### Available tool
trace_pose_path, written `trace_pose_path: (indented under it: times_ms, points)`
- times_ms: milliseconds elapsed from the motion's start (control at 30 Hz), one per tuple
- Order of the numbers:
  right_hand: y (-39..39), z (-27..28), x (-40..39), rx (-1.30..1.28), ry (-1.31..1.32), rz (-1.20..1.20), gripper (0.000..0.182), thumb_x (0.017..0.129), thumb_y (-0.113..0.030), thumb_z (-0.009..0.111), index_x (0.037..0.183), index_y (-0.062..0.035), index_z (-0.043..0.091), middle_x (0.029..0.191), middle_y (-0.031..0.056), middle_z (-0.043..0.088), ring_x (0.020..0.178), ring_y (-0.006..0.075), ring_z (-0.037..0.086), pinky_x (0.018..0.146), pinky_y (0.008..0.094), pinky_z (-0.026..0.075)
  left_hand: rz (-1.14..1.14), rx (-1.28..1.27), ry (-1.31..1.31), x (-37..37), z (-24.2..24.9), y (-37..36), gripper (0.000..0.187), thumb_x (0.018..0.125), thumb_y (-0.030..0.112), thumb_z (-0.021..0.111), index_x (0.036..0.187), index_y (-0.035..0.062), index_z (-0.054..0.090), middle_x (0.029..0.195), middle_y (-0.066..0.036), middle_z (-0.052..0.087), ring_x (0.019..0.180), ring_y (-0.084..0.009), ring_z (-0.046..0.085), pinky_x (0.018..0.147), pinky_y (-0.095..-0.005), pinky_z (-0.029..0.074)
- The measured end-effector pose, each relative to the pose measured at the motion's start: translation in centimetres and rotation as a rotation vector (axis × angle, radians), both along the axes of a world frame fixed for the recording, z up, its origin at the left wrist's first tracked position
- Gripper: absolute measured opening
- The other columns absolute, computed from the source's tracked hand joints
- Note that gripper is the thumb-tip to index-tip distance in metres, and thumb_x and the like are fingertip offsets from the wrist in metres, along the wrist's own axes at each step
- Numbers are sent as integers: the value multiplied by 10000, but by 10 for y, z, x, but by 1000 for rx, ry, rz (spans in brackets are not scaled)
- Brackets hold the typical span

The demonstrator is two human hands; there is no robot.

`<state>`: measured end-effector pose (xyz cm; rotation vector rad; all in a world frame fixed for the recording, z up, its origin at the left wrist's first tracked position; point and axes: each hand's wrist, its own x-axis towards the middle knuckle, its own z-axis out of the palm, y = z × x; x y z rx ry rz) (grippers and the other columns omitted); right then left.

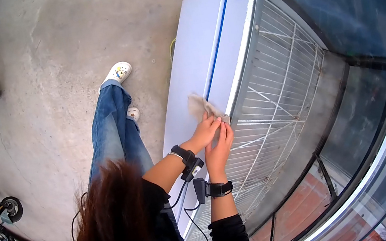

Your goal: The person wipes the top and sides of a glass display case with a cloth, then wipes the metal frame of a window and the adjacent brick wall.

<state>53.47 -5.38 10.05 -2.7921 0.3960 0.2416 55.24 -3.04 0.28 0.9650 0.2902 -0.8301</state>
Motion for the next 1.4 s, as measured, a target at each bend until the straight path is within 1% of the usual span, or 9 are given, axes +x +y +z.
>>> trace_pose_path:
  times_ms: [67, 167, 233, 367, 467, 533, 767, 1000, 1400]
  points:
    - [1, -1, 29, -5, -25, -2, 551, 686, 30, 538, 1201, 14, 344, 1192, 191, 350, 1112, 365, 344, 931, 405, 290, -44, 43, -59, 28, -5, -7, 438, 846, 350, 399, 1062, -14, 510, 1266, -282, 275, 1127, -379, 357, 924, -379, 290]
    - [-7, -6, 56, -6, -49, 30, 558, 689, 32, 530, 1210, 18, 332, 1201, 193, 340, 1120, 362, 339, 935, 397, 287, 102, 223, -260, 53, -2, -9, 336, 872, 259, 386, 1041, 2, 521, 1188, -189, 390, 1038, -283, 452, 878, -312, 336]
    - [-12, -4, 59, 2, -50, 61, 559, 694, 30, 523, 1216, 22, 322, 1206, 196, 334, 1128, 363, 333, 939, 395, 283, 9, 170, -240, 62, 7, 4, 337, 873, 240, 384, 1078, 1, 504, 1266, -192, 295, 1111, -291, 399, 917, -313, 306]
    - [-17, -1, 44, 92, 64, 96, 566, 708, 31, 501, 1229, 46, 282, 1244, 227, 295, 1169, 379, 284, 963, 406, 255, 23, 93, -280, 27, -4, 4, 340, 873, 223, 386, 1112, 0, 483, 1261, -185, 308, 1123, -286, 382, 927, -320, 300]
    - [-17, 4, 25, 79, 124, 141, 580, 708, 32, 497, 1238, 52, 262, 1266, 238, 268, 1188, 379, 262, 974, 403, 245, -19, -82, -166, 9, 12, 22, 435, 836, 300, 430, 1170, 22, 443, 1305, -236, 256, 1150, -360, 352, 942, -354, 282]
    - [-11, 10, 22, 59, 128, 121, 576, 693, 34, 507, 1231, 32, 299, 1242, 217, 301, 1159, 373, 304, 955, 389, 276, 8, -121, -139, 5, 22, 29, 331, 849, 175, 436, 1121, -10, 476, 1217, -151, 370, 1093, -224, 399, 905, -300, 325]
    - [-14, 7, 39, -84, 43, 58, 466, 654, 25, 556, 1109, -12, 464, 1003, 144, 456, 948, 315, 445, 803, 371, 378, -164, -106, -91, 29, 30, 39, 310, 785, 105, 488, 1068, -18, 509, 925, -62, 559, 882, -130, 505, 798, -246, 392]
    - [11, 91, 89, 58, -89, -51, 528, 614, -7, 624, 1116, -27, 460, 875, 120, 468, 819, 285, 493, 694, 325, 421, -225, -333, 68, 95, 113, 81, 264, 777, 103, 507, 1014, -9, 534, 928, -30, 569, 846, -93, 507, 775, -234, 392]
    - [61, 261, 178, 274, -663, -225, 471, 646, -12, 619, 1092, -22, 466, 884, 94, 486, 724, 203, 522, 627, 277, 437, -618, -266, -457, 261, 310, 139, 520, 729, 15, 593, 1200, -35, 379, 1137, -88, 477, 1038, -181, 457, 860, -294, 385]
